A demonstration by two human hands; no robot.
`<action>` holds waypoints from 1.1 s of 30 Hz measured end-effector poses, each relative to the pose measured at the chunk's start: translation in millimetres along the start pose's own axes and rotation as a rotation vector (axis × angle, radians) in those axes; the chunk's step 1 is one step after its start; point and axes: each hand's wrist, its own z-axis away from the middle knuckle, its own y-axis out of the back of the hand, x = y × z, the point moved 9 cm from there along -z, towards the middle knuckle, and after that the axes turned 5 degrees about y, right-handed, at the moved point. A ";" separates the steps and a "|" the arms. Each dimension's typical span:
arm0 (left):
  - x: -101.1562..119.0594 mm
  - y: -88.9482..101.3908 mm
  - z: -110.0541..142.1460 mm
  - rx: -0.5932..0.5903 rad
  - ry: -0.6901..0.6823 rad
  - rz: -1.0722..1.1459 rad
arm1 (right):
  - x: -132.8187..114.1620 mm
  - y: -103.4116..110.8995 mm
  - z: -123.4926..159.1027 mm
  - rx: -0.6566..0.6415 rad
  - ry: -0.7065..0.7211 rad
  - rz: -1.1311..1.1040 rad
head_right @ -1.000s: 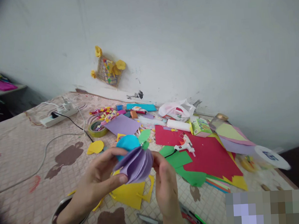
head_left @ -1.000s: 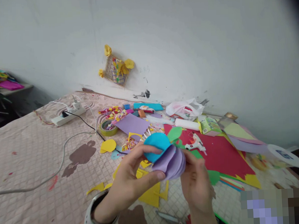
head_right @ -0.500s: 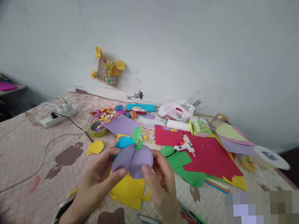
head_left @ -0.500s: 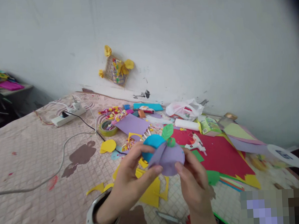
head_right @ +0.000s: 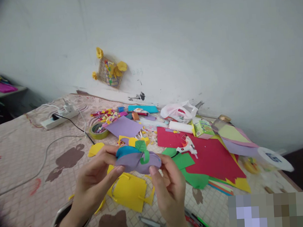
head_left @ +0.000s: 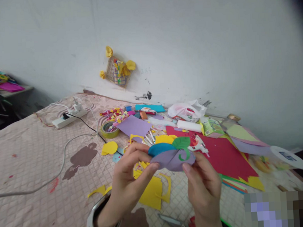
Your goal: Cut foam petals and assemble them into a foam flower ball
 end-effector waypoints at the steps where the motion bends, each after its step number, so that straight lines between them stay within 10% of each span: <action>1: 0.9 -0.1 0.0 0.000 -0.004 -0.004 | -0.6 0.2 0.1 0.002 0.001 0.015; 13: 17.6 -2.7 3.2 0.024 -0.229 -0.047 | -20.9 -11.8 3.4 -0.165 0.094 0.065; 33: 19.2 3.3 9.2 0.041 -0.269 -0.138 | -22.9 0.2 -0.5 -0.076 0.134 0.081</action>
